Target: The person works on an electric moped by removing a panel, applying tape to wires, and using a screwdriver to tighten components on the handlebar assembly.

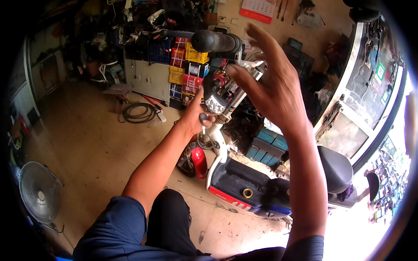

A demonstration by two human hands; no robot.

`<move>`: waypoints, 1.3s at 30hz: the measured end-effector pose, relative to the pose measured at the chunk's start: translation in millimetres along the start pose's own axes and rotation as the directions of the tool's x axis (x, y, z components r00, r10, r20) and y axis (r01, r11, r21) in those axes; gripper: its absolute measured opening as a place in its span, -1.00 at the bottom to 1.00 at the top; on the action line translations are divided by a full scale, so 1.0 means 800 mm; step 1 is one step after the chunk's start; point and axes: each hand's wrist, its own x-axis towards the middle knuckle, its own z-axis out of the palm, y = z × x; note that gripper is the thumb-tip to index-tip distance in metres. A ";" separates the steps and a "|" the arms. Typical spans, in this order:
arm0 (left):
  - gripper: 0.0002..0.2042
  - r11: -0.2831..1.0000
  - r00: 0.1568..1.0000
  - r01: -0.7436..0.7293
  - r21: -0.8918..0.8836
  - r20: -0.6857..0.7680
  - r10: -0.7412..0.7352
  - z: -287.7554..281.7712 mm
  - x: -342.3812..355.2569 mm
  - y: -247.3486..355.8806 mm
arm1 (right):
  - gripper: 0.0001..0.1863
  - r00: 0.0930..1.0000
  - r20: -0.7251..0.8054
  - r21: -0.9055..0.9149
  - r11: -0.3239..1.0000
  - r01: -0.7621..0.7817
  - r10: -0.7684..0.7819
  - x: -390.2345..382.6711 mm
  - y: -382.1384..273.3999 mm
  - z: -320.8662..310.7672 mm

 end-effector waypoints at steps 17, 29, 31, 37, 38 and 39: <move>-0.42 0.908 0.943 -0.135 0.397 -0.231 0.241 0.009 -0.021 0.042 | -0.68 0.986 0.038 0.315 0.934 -0.166 0.163 -0.051 -0.003 -0.048; -0.38 0.374 0.655 -0.512 0.774 0.070 0.752 0.031 -0.027 0.100 | -0.69 0.938 -0.100 0.525 0.818 -0.233 0.331 -0.103 0.020 -0.059; -0.39 0.495 0.745 -0.432 0.754 -0.012 0.667 0.024 -0.016 0.119 | -0.68 0.936 -0.124 0.525 0.822 -0.220 0.329 -0.101 0.021 -0.055; -0.47 0.787 0.902 -0.260 0.560 -0.151 0.405 0.042 -0.017 0.145 | -0.50 0.853 -0.294 0.372 0.874 -0.313 0.431 -0.122 0.030 -0.018; -0.45 0.840 0.914 -0.235 0.490 -0.183 0.363 0.044 -0.015 0.140 | -0.51 0.769 -0.243 0.582 0.723 -0.373 0.591 -0.142 0.044 -0.001; -0.44 0.881 0.931 -0.226 0.415 -0.174 0.321 0.040 -0.012 0.132 | -0.56 0.755 -0.168 0.597 0.675 -0.434 0.633 -0.160 0.062 0.011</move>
